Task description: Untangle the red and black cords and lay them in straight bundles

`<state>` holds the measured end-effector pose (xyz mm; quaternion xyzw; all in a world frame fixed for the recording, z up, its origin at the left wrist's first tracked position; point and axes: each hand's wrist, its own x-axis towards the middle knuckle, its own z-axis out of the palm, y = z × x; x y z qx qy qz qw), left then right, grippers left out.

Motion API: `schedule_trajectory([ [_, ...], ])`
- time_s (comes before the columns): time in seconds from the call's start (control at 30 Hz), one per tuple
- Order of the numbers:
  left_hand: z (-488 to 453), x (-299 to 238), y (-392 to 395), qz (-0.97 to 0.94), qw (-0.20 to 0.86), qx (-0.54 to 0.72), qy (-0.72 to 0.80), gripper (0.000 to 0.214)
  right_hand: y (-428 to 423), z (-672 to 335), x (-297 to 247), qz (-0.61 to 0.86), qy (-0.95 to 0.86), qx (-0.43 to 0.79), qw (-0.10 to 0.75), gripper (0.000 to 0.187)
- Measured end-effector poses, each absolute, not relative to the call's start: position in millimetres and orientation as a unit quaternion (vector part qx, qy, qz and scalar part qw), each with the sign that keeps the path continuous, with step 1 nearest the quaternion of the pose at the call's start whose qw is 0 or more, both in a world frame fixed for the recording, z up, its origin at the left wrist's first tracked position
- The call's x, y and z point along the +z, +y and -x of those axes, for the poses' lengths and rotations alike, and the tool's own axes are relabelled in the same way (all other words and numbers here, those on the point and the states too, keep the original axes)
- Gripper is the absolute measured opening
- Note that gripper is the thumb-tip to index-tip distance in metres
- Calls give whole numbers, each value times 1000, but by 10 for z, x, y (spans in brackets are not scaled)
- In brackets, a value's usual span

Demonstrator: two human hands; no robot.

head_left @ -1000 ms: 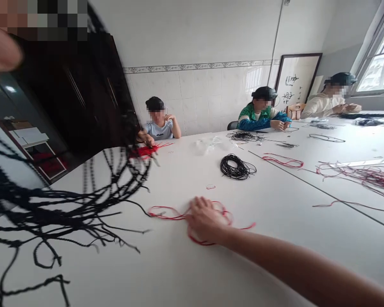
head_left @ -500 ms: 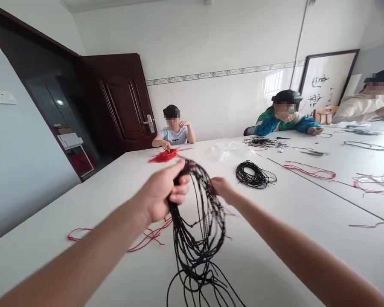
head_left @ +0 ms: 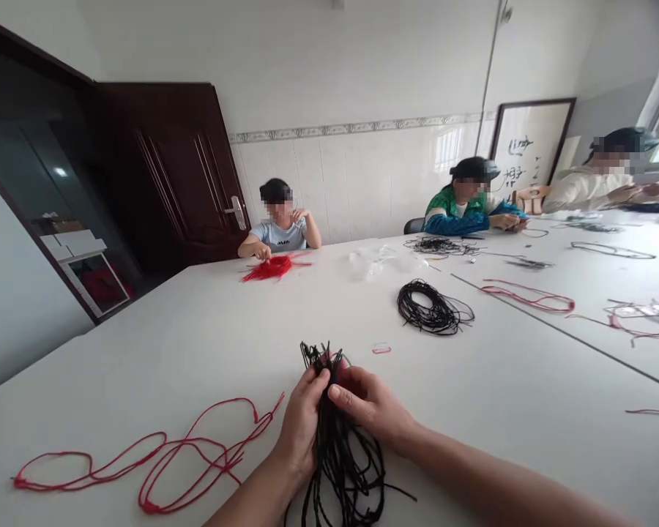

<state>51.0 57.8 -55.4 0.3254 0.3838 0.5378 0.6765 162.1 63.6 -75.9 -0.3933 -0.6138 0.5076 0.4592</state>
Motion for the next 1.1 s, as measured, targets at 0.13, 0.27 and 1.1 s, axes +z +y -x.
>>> schedule_trajectory([
  [0.13, -514, -409, 577, -353, 710, 482, 374, 36, 609, -1653, -692, 402, -623, 520, 424, 40],
  [0.27, -417, -98, 600, -419, 726, 426, 340, 40, 675, -1563, -487, 393, -601, 546, 430, 23],
  [1.1, -69, 1629, 659, -571, 555, 520, 311, 34, 854, -1182, 1546, 274, -680, 560, 386, 14],
])
